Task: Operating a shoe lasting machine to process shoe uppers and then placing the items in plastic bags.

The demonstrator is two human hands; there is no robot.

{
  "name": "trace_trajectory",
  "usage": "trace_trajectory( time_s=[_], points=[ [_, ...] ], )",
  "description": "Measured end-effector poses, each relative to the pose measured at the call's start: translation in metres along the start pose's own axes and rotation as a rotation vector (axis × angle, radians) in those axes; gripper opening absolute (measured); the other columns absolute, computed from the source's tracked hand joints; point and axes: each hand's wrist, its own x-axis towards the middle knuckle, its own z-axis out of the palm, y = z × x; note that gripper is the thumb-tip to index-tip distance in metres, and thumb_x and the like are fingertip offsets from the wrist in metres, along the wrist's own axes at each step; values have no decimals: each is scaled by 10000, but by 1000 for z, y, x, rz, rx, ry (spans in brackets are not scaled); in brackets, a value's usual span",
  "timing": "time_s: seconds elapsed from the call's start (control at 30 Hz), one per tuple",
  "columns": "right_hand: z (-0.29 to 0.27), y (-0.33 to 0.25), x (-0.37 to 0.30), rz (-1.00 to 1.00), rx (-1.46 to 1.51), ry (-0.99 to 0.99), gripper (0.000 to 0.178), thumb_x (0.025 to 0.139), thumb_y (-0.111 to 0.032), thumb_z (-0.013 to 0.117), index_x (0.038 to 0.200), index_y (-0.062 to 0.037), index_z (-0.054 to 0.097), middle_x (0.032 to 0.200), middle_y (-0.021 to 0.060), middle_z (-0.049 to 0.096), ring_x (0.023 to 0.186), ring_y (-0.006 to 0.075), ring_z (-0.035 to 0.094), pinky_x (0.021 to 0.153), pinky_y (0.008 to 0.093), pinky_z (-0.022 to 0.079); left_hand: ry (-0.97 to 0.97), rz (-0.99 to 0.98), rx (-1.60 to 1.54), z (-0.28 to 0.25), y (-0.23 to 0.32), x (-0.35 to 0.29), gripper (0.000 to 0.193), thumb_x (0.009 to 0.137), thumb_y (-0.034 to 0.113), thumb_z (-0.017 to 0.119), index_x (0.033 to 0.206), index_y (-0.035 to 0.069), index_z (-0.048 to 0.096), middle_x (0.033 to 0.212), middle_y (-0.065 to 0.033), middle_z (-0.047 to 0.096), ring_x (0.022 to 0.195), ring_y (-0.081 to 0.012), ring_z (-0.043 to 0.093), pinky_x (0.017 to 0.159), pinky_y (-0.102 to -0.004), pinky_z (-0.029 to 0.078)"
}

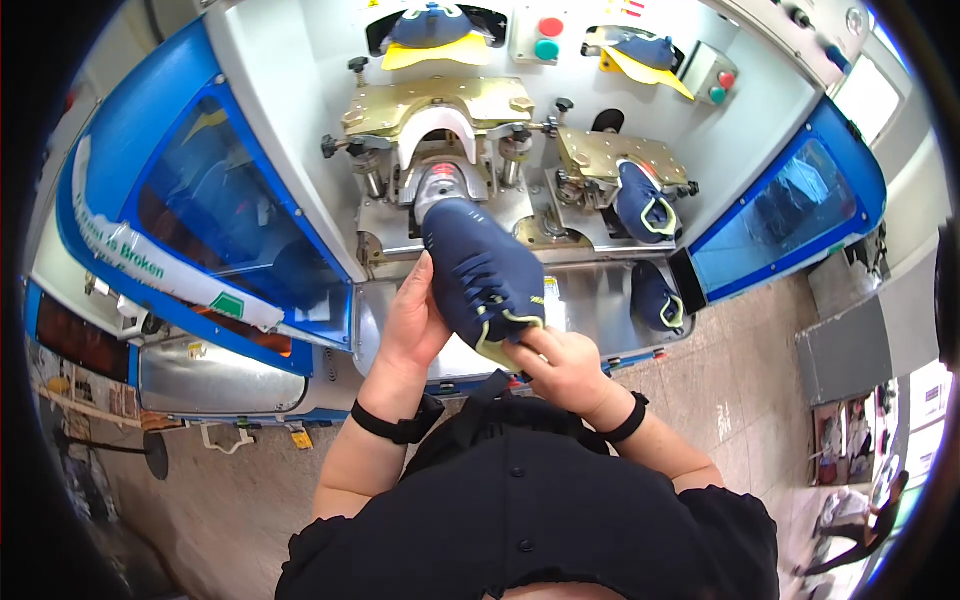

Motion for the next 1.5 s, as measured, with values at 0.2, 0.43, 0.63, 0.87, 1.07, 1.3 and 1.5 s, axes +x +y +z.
trace_trajectory(
  time_s=[0.2,0.43,0.63,0.87,1.07,1.3,1.5],
  points=[
    [4,13,-32,43,9,-20,425,643,-180,707,1058,-132,632,1058,32,593,807,197,589,601,311,499,-30,-54,12,4,-12,-1,365,1004,283,485,1281,52,541,1249,-84,608,1152,-222,576,1022,-400,438],
    [10,38,-84,194,-33,39,361,645,-135,721,995,-106,640,960,51,593,834,248,584,660,335,516,-170,-175,-4,1,-43,16,194,969,161,560,1124,93,654,1124,-66,679,1034,-185,636,939,-365,489],
    [-11,46,-142,385,-49,106,367,676,-217,775,985,-96,620,974,92,582,833,288,576,704,368,504,-121,-325,296,9,-80,47,220,982,181,534,1172,82,582,1100,-67,663,1003,-177,631,849,-327,494],
    [-55,73,-209,816,-245,200,234,746,-144,736,915,-60,597,963,130,556,890,332,560,754,401,484,-23,-507,483,6,-113,68,290,990,236,512,1192,31,549,1153,-136,617,1045,-238,621,833,-341,525],
    [-47,155,-222,937,-333,175,217,781,-156,709,929,-45,595,1003,134,564,931,336,569,782,409,483,-74,-445,824,-1,-142,83,199,975,201,550,1070,35,604,1012,-85,664,819,-116,624,701,-238,502],
    [-26,186,-219,1061,-315,-45,309,771,-232,713,995,-64,584,1065,112,582,975,302,593,782,410,503,36,-297,1105,-35,-125,62,138,937,148,608,975,23,652,834,-20,682,647,-42,549,569,-203,441],
    [-26,158,-171,727,-304,182,228,749,-136,710,945,-67,615,1032,117,583,944,306,593,766,397,495,-3,-110,1598,-65,-114,23,233,814,164,695,1022,60,679,943,-82,686,582,-179,596,580,-306,485]
  ],
)
